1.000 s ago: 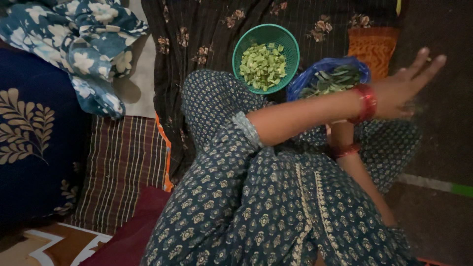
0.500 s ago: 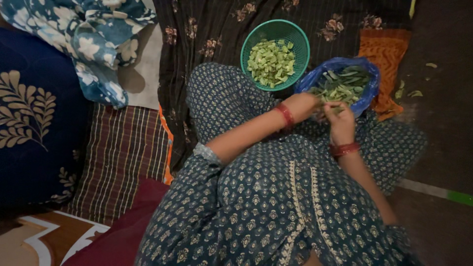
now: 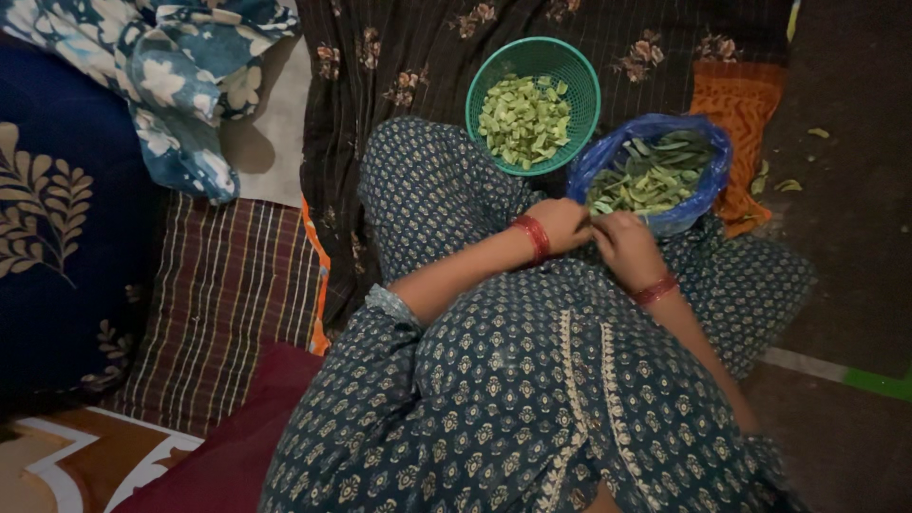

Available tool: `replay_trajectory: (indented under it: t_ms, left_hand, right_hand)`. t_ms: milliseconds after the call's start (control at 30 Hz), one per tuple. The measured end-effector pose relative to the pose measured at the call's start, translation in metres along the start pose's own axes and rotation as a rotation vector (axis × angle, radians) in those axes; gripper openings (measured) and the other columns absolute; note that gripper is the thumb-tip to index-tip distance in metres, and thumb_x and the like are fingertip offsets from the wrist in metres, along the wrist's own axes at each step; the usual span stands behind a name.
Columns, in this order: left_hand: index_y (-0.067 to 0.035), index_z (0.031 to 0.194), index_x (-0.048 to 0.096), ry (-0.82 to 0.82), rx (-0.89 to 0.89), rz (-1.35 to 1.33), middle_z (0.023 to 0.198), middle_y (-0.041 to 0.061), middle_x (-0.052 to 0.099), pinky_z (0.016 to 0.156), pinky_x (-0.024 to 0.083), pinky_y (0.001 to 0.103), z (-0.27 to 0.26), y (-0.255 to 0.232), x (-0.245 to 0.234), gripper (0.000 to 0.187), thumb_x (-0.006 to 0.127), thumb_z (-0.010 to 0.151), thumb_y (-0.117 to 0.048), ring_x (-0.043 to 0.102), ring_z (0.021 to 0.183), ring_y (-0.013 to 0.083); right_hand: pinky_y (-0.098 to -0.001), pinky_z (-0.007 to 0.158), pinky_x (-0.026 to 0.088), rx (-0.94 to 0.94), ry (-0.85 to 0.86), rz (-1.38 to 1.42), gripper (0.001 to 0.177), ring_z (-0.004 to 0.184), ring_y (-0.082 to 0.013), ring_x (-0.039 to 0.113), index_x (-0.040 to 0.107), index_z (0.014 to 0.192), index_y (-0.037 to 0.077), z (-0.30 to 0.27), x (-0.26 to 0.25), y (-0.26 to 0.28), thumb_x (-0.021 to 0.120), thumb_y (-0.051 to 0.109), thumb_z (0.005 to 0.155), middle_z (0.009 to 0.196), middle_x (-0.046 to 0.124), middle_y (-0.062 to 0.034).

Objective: The person sits on the floor and sorts green leafy vegetables by hand, placing them into a green basket and a blue bag. The hands repeatedly pick, separate, and transfer the leaves between the two containers.

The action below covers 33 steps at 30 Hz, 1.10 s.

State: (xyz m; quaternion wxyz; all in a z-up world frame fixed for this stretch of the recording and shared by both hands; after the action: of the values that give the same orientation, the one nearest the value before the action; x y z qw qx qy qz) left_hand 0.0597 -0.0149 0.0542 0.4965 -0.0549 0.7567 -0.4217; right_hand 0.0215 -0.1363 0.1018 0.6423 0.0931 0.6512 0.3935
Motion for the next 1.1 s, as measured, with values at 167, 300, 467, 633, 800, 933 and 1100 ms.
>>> replay_trajectory:
  t_ms: [167, 300, 467, 633, 800, 933, 1100]
  left_hand:
    - [-0.003, 0.087, 0.076, -0.162, -0.037, -0.193, 0.085, 0.022, 0.073, 0.073, 0.056, 0.047, 0.001, 0.010, -0.010, 0.036, 0.067, 0.082, -0.037, 0.072, 0.079, 0.0384]
    - [-0.002, 0.094, 0.077, -0.326, -0.077, -0.448, 0.086, 0.018, 0.075, 0.070, 0.057, 0.039, 0.003, 0.019, -0.007, 0.034, 0.068, 0.083, -0.033, 0.074, 0.076, 0.0304]
    - [-0.001, 0.090, 0.077, -0.489, -0.205, -0.594, 0.080, 0.016, 0.074, 0.065, 0.055, 0.037, 0.008, 0.059, 0.006, 0.030, 0.069, 0.084, -0.029, 0.072, 0.070, 0.0274]
    - [-0.001, 0.083, 0.074, -0.564, -0.226, -0.828, 0.076, 0.012, 0.073, 0.064, 0.054, 0.034, 0.031, 0.137, -0.014, 0.029, 0.062, 0.095, -0.025, 0.069, 0.068, 0.0205]
    - [-0.005, 0.103, 0.074, -0.301, -0.143, -0.650, 0.091, 0.004, 0.073, 0.073, 0.053, 0.029, 0.032, 0.104, 0.030, 0.032, 0.059, 0.104, -0.033, 0.069, 0.080, 0.0144]
    - [-0.006, 0.108, 0.074, -0.064, -0.202, -0.711, 0.087, 0.010, 0.073, 0.068, 0.056, 0.037, 0.024, 0.084, 0.063, 0.040, 0.057, 0.097, -0.041, 0.067, 0.075, 0.0220]
    - [-0.003, 0.115, 0.074, 0.209, -0.130, -0.537, 0.105, 0.019, 0.074, 0.085, 0.054, 0.044, 0.022, 0.076, 0.074, 0.057, 0.046, 0.107, -0.052, 0.070, 0.092, 0.0319]
  right_hand:
    - [-0.0442, 0.083, 0.053, 0.022, -0.077, -0.014, 0.020, 0.092, -0.0364, 0.067, 0.073, 0.107, -0.003, 0.001, -0.002, 0.000, 0.067, 0.006, 0.089, 0.100, 0.071, -0.0197]
    - [-0.0399, 0.070, 0.054, 0.146, -0.189, 0.027, 0.016, 0.079, -0.0325, 0.068, 0.074, 0.104, -0.003, 0.002, -0.010, 0.000, 0.069, 0.009, 0.094, 0.095, 0.071, -0.0188]
    - [-0.0359, 0.070, 0.054, 0.129, -0.295, 0.083, 0.015, 0.080, -0.0278, 0.070, 0.074, 0.105, -0.003, 0.003, -0.024, 0.015, 0.069, 0.009, 0.098, 0.097, 0.072, -0.0165]
    - [-0.0357, 0.070, 0.053, 0.266, -0.295, 0.111, 0.015, 0.079, -0.0246, 0.069, 0.076, 0.105, -0.001, -0.008, -0.035, 0.012, 0.072, 0.011, 0.097, 0.096, 0.073, -0.0153]
    - [-0.0342, 0.078, 0.053, 0.206, -0.268, 0.225, 0.018, 0.087, -0.0233, 0.068, 0.075, 0.111, -0.001, -0.001, -0.032, 0.010, 0.072, 0.012, 0.099, 0.102, 0.073, -0.0143]
    - [-0.0319, 0.076, 0.053, 0.301, -0.156, 0.451, 0.019, 0.086, -0.0201, 0.067, 0.074, 0.115, 0.001, -0.003, -0.016, -0.006, 0.071, 0.011, 0.099, 0.106, 0.073, -0.0118]
    - [-0.0313, 0.082, 0.058, 0.330, 0.025, 0.510, 0.027, 0.096, -0.0176, 0.073, 0.066, 0.120, 0.000, -0.002, -0.004, -0.013, 0.069, 0.008, 0.094, 0.108, 0.074, -0.0099]
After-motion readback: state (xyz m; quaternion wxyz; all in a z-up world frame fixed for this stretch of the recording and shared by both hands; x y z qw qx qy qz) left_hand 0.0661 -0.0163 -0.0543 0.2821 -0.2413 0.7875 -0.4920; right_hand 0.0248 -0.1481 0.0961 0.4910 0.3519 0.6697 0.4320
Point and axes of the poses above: each hand's wrist, its own z-axis towards the middle knuckle, its own x-axis out of the palm, y = z × x, the point moved 7 cm from there along z, towards the middle knuckle
